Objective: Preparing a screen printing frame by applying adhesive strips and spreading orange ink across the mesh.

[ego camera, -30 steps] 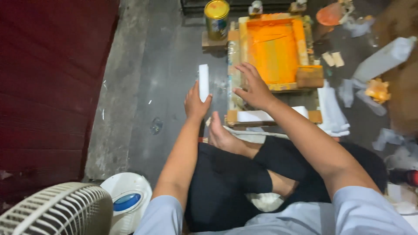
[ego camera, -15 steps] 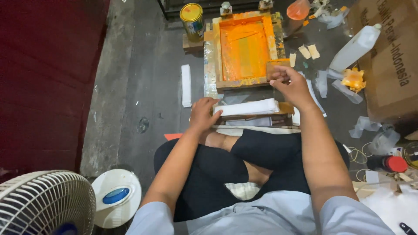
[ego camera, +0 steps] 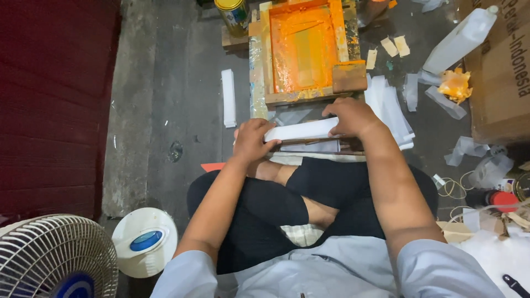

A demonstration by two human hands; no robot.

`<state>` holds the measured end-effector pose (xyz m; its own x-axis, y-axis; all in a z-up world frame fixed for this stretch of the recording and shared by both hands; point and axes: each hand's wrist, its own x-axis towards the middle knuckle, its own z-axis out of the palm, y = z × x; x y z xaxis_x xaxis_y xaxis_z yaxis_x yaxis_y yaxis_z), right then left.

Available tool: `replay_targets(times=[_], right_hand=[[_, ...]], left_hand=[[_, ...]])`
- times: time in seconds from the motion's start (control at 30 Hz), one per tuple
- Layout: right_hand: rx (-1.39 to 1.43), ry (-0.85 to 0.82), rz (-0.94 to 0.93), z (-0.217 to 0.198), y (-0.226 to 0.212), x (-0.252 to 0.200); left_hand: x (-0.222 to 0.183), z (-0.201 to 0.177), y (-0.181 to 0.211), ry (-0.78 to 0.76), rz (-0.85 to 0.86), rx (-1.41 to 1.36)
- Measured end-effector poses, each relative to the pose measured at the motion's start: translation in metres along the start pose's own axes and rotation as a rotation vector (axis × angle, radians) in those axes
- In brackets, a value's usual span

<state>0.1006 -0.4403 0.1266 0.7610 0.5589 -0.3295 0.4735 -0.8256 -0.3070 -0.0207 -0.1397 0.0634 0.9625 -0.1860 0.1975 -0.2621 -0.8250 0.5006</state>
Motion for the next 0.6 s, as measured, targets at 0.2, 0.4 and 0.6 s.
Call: replay_targets(times=[0.2, 0.4, 0.6], right_hand=[[-0.044, -0.023, 0.021, 0.0058, 0.0033, 0.0039], [-0.006, -0.041, 0.03, -0.0004, -0.0029, -0.0005], [-0.023, -0.032, 0.036, 0.0075, 0.0042, 0.0037]], left_hand=[[0.0011, 0.0068, -0.0105, 0.011, 0.04, -0.003], [0.0006, -0.0007, -0.0031, 0.004, 0.038, -0.005], [-0.0005, -0.0012, -0.0018, -0.005, 0.019, 0.016]])
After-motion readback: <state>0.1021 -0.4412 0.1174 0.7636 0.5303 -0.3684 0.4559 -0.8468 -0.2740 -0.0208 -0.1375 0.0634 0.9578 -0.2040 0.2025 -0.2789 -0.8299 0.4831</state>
